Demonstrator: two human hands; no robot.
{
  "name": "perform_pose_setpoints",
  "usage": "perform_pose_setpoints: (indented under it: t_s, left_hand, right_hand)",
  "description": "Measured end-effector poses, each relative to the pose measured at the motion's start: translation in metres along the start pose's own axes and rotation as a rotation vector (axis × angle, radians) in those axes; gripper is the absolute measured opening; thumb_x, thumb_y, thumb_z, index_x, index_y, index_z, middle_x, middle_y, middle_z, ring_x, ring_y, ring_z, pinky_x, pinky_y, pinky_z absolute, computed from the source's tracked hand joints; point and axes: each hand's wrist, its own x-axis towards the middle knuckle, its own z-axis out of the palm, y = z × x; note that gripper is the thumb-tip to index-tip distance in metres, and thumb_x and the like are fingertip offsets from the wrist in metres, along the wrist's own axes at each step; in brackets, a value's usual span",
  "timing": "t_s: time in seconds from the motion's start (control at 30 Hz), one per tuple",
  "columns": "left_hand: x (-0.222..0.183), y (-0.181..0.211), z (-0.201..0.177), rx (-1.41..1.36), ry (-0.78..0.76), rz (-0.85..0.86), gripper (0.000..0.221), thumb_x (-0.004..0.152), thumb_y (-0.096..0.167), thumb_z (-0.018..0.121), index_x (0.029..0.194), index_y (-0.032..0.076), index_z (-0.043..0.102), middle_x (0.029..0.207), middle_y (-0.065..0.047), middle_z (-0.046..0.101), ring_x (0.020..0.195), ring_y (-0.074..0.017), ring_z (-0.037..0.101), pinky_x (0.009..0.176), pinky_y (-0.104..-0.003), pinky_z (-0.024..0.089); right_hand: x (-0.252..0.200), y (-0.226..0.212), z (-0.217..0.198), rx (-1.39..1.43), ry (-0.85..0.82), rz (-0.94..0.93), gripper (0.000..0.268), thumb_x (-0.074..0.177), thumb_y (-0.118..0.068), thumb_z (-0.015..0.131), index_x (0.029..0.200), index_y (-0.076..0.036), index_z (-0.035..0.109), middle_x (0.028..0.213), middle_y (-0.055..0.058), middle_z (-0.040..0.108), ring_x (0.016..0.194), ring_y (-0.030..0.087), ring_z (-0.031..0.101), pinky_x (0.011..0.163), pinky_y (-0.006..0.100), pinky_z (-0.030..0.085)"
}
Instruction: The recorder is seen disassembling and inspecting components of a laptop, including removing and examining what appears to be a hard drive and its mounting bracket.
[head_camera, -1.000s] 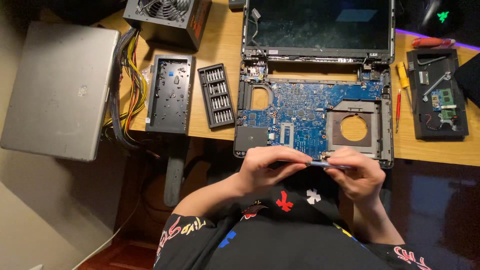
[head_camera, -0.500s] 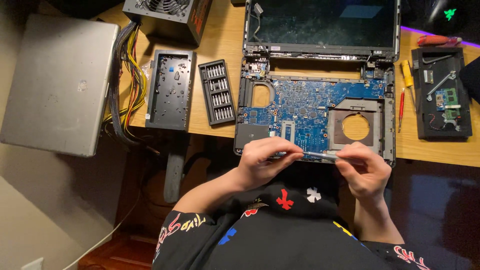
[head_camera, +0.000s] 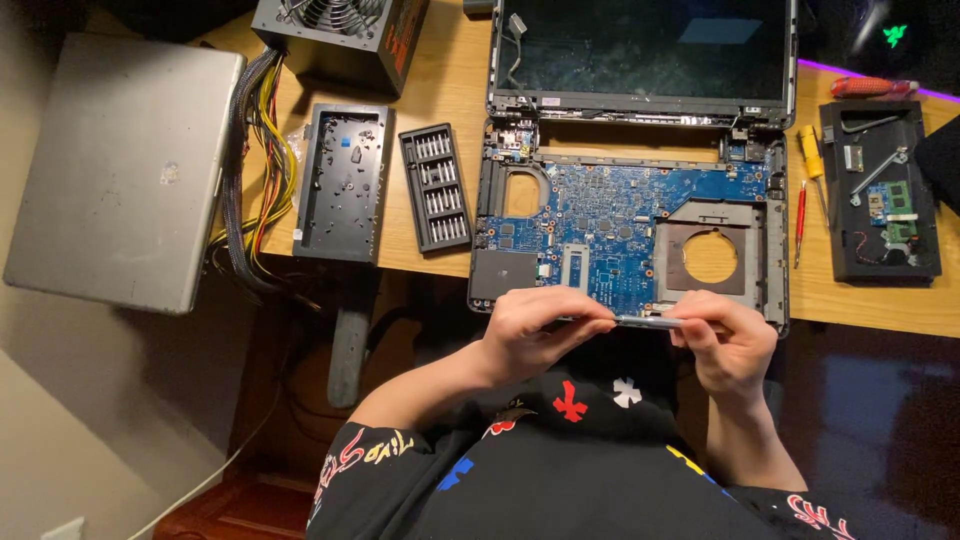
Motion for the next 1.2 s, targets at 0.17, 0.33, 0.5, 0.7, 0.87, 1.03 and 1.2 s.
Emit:
perform_pose_setpoints:
  t_s: [0.17, 0.33, 0.5, 0.7, 0.87, 1.03, 1.2]
  left_hand:
    - [-0.001, -0.001, 0.0, -0.008, 0.011, -0.001, 0.011, 0.094, 0.004, 0.079, 0.103, 0.003, 0.072, 0.098, -0.009, 0.075, 0.086, -0.021, 0.076, 0.076, -0.03, 0.061]
    - [-0.001, -0.002, -0.001, 0.006, 0.031, -0.001, 0.011, 0.094, 0.005, 0.079, 0.102, 0.003, 0.072, 0.096, -0.008, 0.075, 0.085, -0.0212, 0.075, 0.074, -0.031, 0.061]
    - [-0.001, 0.0, 0.002, -0.036, -0.002, 0.018, 0.013, 0.093, 0.006, 0.08, 0.103, 0.003, 0.072, 0.097, -0.008, 0.074, 0.086, -0.0217, 0.075, 0.076, -0.031, 0.061]
    - [-0.001, -0.002, -0.002, -0.038, -0.002, 0.026, 0.014, 0.093, 0.005, 0.079, 0.104, 0.003, 0.071, 0.098, -0.009, 0.074, 0.087, -0.0223, 0.075, 0.078, -0.032, 0.061]
    - [0.001, 0.0, -0.002, -0.02, -0.015, 0.03, 0.014, 0.093, 0.004, 0.08, 0.104, 0.003, 0.072, 0.097, -0.009, 0.074, 0.086, -0.0222, 0.075, 0.077, -0.032, 0.061]
    - [-0.001, -0.001, 0.003, -0.041, -0.024, 0.036, 0.015, 0.092, 0.005, 0.081, 0.104, 0.004, 0.071, 0.097, -0.008, 0.075, 0.085, -0.0214, 0.075, 0.075, -0.031, 0.06]
    - [-0.002, -0.002, 0.003, -0.05, -0.032, 0.037, 0.016, 0.093, 0.007, 0.08, 0.105, 0.006, 0.071, 0.097, -0.008, 0.075, 0.085, -0.0221, 0.075, 0.075, -0.031, 0.06]
  right_hand:
    - [0.006, -0.007, 0.006, -0.031, -0.013, -0.01, 0.032, 0.101, -0.024, 0.07, 0.101, 0.007, 0.066, 0.08, 0.009, 0.065, 0.07, 0.011, 0.06, 0.062, 0.021, 0.047]
    - [0.01, -0.013, 0.012, -0.097, 0.019, -0.058, 0.036, 0.098, -0.023, 0.076, 0.101, 0.009, 0.059, 0.086, 0.014, 0.063, 0.076, 0.015, 0.06, 0.064, 0.026, 0.047]
    - [-0.006, 0.013, -0.006, 0.013, -0.002, -0.003, 0.027, 0.101, -0.021, 0.069, 0.102, 0.006, 0.072, 0.079, 0.008, 0.069, 0.067, 0.01, 0.063, 0.06, 0.02, 0.049]
    - [0.002, -0.002, 0.004, -0.091, -0.04, -0.043, 0.034, 0.094, -0.019, 0.078, 0.112, 0.006, 0.062, 0.105, 0.014, 0.068, 0.092, 0.017, 0.066, 0.081, 0.028, 0.056]
    - [0.004, -0.006, 0.005, -0.125, -0.049, -0.043, 0.025, 0.095, -0.014, 0.078, 0.106, 0.005, 0.066, 0.098, 0.014, 0.069, 0.083, 0.016, 0.066, 0.072, 0.026, 0.055]
    - [0.008, -0.008, 0.006, -0.197, -0.043, -0.029, 0.027, 0.097, -0.021, 0.073, 0.098, 0.006, 0.069, 0.084, 0.011, 0.069, 0.071, 0.015, 0.063, 0.064, 0.024, 0.049]
    - [0.005, 0.001, 0.001, -0.103, -0.056, -0.03, 0.03, 0.102, -0.025, 0.069, 0.092, 0.003, 0.07, 0.075, 0.007, 0.066, 0.063, 0.012, 0.06, 0.057, 0.022, 0.045]
